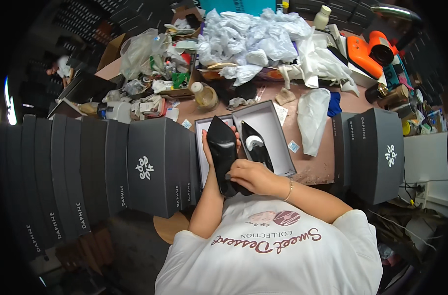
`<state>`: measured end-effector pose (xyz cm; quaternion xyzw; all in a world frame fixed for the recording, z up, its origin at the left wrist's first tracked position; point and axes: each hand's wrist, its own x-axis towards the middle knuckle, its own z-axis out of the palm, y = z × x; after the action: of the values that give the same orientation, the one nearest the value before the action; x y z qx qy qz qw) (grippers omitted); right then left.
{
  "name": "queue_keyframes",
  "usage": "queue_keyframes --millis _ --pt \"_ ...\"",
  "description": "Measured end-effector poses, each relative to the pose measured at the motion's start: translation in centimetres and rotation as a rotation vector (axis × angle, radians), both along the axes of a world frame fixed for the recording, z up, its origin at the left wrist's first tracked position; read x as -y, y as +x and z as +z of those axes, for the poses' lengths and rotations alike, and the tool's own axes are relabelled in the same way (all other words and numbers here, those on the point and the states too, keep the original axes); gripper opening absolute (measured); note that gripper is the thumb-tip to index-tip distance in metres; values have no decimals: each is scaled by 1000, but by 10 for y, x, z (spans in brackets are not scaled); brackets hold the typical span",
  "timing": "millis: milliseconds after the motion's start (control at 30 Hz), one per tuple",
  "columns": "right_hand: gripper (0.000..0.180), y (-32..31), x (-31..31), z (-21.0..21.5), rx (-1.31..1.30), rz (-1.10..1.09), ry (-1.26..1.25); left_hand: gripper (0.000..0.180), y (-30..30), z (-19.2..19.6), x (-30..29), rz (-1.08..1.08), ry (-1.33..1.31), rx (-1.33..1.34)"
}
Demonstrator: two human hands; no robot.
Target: Packaging high-heeled shoes into boxes with tissue paper and silica packets.
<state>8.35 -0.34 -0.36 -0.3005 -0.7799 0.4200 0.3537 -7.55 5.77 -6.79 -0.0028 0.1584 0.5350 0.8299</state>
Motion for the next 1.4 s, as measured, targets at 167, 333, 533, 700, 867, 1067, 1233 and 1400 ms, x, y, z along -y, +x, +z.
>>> queue_keyframes --millis 167,333,533,700,867,1067,1233,1400 --pt "20 41 8 -6 95 -75 -41 70 -16 24 -22 351 -274 -244" --pt "39 -4 -4 36 251 -128 379 62 -3 46 -23 410 -199 -421" --pt "39 42 22 4 314 -99 317 59 -8 44 -20 455 -126 -404" --pt "38 7 12 8 279 -124 438 62 -2 42 -21 477 -12 -311" --pt "37 54 11 -16 161 -157 178 72 -17 27 -27 317 185 -106" --pt "29 33 4 -9 136 33 -12 77 -19 18 -23 145 269 -220" --pt "23 91 19 -65 267 -341 -276 64 -57 -25 -22 7 -4 -728" --pt "25 79 -7 -106 99 -285 -1173 70 -53 -51 7 25 430 -1763"
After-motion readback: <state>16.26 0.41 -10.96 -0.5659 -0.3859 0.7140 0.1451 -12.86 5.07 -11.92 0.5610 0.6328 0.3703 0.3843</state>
